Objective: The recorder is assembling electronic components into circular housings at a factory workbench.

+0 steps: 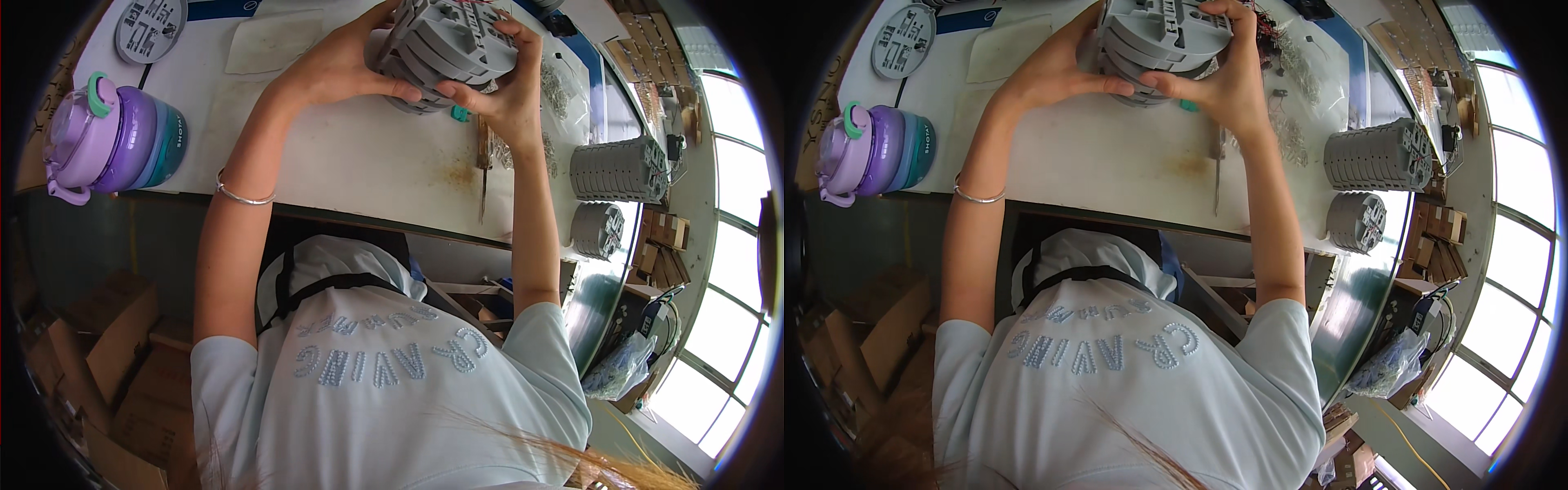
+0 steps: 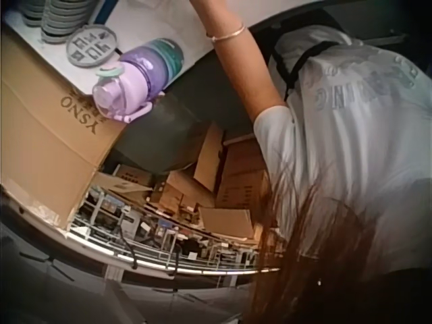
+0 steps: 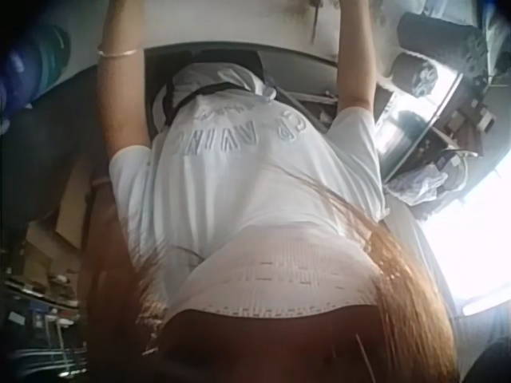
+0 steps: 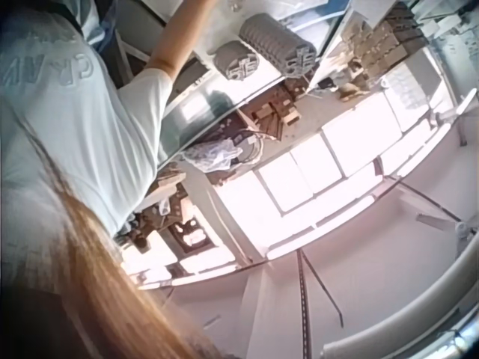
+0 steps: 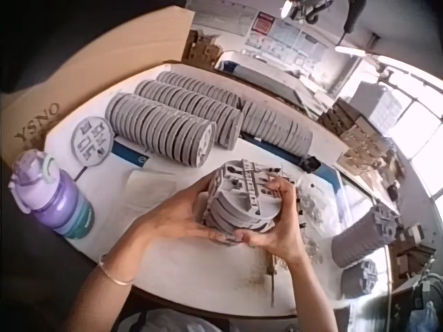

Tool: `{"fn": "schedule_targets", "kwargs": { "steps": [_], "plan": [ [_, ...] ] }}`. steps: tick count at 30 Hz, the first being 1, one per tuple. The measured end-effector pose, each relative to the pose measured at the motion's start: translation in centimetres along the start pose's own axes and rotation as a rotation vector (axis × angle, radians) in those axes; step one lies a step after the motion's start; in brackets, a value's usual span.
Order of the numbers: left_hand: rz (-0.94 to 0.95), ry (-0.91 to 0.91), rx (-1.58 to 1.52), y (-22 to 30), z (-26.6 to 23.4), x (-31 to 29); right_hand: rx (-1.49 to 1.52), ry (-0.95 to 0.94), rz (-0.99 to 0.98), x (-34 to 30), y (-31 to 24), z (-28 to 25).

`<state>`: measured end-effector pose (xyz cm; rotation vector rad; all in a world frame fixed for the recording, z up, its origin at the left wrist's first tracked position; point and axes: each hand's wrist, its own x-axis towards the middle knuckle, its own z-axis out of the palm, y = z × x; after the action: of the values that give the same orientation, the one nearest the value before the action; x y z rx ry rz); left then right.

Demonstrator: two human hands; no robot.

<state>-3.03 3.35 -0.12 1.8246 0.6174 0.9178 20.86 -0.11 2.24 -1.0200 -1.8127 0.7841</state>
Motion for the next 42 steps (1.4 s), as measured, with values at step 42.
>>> {"fn": "schedule_targets", "kwargs": {
  "steps": [42],
  "plan": [
    [0.053,0.020,-0.091,-1.3,0.9,-0.3,-0.104,0.011,-0.114,-0.1,1.4,-0.1]
  ]
}}
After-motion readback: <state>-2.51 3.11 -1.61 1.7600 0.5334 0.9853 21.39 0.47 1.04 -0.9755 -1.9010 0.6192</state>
